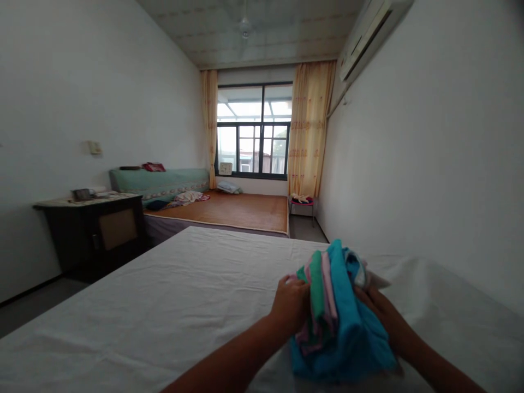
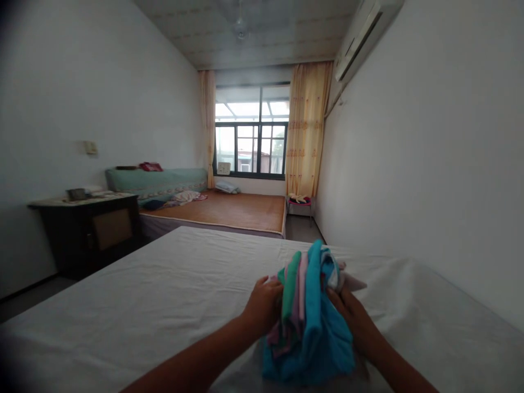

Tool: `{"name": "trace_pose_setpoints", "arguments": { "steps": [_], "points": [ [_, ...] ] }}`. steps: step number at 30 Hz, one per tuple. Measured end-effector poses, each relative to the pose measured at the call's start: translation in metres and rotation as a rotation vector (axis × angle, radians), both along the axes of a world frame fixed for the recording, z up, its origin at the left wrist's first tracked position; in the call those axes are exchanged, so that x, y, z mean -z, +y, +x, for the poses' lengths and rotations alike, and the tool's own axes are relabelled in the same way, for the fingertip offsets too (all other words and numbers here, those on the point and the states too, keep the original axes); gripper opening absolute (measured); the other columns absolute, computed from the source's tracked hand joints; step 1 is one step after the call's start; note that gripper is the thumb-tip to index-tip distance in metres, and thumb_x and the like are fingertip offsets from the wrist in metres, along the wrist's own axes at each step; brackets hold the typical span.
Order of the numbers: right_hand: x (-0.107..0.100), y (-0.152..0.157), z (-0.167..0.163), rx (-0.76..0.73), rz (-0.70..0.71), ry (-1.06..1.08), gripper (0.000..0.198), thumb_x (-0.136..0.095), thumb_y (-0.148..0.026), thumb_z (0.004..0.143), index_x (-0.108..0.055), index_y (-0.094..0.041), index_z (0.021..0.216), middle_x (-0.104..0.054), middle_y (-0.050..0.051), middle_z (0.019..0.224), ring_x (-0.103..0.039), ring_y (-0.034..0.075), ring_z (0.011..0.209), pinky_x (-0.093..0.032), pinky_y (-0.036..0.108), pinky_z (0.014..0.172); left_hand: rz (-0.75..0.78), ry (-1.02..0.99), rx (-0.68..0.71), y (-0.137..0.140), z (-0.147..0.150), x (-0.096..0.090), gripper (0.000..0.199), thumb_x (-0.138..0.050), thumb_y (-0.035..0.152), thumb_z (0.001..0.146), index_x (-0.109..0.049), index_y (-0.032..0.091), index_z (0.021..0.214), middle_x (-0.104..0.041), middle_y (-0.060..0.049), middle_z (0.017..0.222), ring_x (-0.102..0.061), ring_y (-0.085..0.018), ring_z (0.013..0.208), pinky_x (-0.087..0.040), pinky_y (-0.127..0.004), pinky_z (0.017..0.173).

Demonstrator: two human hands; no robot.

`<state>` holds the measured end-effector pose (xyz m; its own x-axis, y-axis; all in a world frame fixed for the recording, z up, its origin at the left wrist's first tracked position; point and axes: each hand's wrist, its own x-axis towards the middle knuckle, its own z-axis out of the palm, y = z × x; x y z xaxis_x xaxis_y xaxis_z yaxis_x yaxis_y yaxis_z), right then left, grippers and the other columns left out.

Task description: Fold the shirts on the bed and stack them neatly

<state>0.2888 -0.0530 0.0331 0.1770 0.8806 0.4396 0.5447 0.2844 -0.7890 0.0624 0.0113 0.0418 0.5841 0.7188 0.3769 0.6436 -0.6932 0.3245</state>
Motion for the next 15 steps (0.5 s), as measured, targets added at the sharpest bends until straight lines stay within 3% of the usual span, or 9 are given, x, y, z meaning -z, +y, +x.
{"name": "trace_pose_setpoints", "arguments": {
  "steps": [4,6,10,15],
  "points": [
    [-0.038,0.036,-0.056,-0.116,0.06,0.058,0.049,-0.048,-0.059,0.084,-0.061,-0.022,0.115,-0.071,0.008,0.101,-0.064,0.027,0.098,-0.051,0.035,0.087,0.033,-0.135,-0.05,0.013,-0.053,-0.012,0.025,-0.052,0.017,0.078,-0.069,0.027,0.091,-0.071,-0.001,0.097,-0.063,-0.018,0.095,-0.032,-0.041,0.106],
    [-0.049,0.062,-0.087,-0.12,0.088,0.064,0.046,-0.045,-0.06,0.085,-0.061,-0.022,0.106,-0.07,0.006,0.09,-0.064,0.026,0.086,-0.052,0.035,0.078,0.075,-0.196,-0.099,0.02,-0.084,-0.021,0.024,-0.053,0.017,0.075,-0.07,0.025,0.088,-0.071,-0.002,0.091,-0.064,-0.019,0.089,-0.034,-0.04,0.105],
    [-0.06,0.114,-0.146,-0.1,0.126,-0.054,0.044,-0.039,-0.06,0.086,-0.057,-0.022,0.073,-0.062,0.002,0.066,-0.058,0.021,0.066,-0.047,0.032,0.065,0.112,-0.347,-0.203,0.035,-0.144,-0.034,0.022,-0.052,0.021,0.076,-0.07,0.023,0.087,-0.071,-0.002,0.089,-0.063,-0.02,0.088,-0.042,-0.036,0.095],
    [-0.068,0.157,-0.185,-0.254,0.138,-0.168,0.049,-0.038,-0.06,0.086,-0.06,-0.02,0.066,-0.062,0.002,0.066,-0.058,0.019,0.068,-0.044,0.029,0.065,0.145,-0.674,-0.437,0.049,-0.223,-0.051,0.025,-0.048,0.032,0.084,-0.068,0.019,0.092,-0.071,-0.003,0.092,-0.064,-0.02,0.09,-0.049,-0.029,0.079]
  ]
}}
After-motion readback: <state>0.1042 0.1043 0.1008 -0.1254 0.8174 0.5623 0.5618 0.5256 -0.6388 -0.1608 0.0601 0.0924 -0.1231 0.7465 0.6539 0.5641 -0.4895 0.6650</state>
